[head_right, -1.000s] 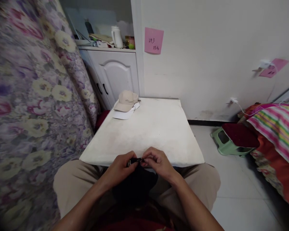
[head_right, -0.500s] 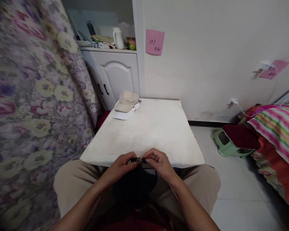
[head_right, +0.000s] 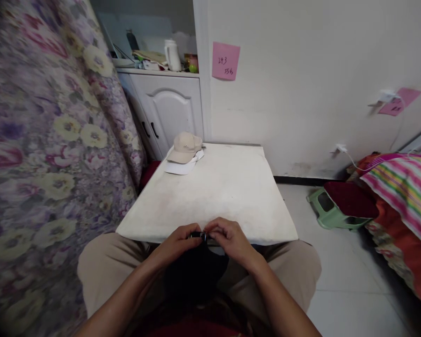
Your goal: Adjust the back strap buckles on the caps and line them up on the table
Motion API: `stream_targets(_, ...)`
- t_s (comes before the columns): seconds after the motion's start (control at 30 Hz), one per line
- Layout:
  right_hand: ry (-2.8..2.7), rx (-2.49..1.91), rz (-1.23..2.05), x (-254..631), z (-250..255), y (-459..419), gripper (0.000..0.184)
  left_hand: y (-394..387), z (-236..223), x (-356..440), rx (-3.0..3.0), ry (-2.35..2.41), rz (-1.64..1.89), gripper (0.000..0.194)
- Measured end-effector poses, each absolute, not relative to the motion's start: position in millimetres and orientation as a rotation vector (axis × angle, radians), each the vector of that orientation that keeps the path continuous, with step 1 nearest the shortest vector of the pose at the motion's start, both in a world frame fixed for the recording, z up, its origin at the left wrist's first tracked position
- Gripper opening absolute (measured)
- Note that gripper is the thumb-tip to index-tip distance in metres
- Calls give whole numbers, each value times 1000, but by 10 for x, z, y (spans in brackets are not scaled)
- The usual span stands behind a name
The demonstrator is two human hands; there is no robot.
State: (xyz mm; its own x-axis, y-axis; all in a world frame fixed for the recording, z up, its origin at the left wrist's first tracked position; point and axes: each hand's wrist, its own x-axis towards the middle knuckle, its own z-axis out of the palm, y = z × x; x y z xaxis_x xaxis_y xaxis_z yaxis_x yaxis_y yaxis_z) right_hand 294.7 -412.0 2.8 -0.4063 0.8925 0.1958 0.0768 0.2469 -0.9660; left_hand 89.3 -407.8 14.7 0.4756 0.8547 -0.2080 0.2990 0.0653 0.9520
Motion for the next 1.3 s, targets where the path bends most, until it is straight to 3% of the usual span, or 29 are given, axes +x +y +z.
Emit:
stream_targets(0.17, -1811, -993, 1050, 2945, 79, -4145, 24, -4084, 153, 896, 1520, 1070, 545, 14)
stream_targets(0.43, -1876, -1028, 1001, 2947, 88, -4161, 32, -4092, 233, 887, 1576, 958, 539, 19)
stream_targets(0.57, -1865, -1033, 1018, 2924, 117, -4183, 29, -4079, 249, 905, 1637, 1091, 543, 31)
stream_targets(0.73, -1849, -1075, 1016, 2913, 139, -4186, 24, -4057, 183, 922, 1655, 1123, 570, 30)
stream_targets(0.9, -1651, -1037, 1287, 2936, 58, -4169, 13, -4073, 190, 919, 1604, 1059, 597, 29)
stream_targets(1.03, -1499, -978, 1566, 2975, -23, -4178, 16, -4105, 223, 930, 1604, 1093, 586, 31)
stream_targets(1.3, -1590, -1039, 1417, 2981, 31, -4217, 20, -4157, 257, 954, 1583, 1097, 525, 29)
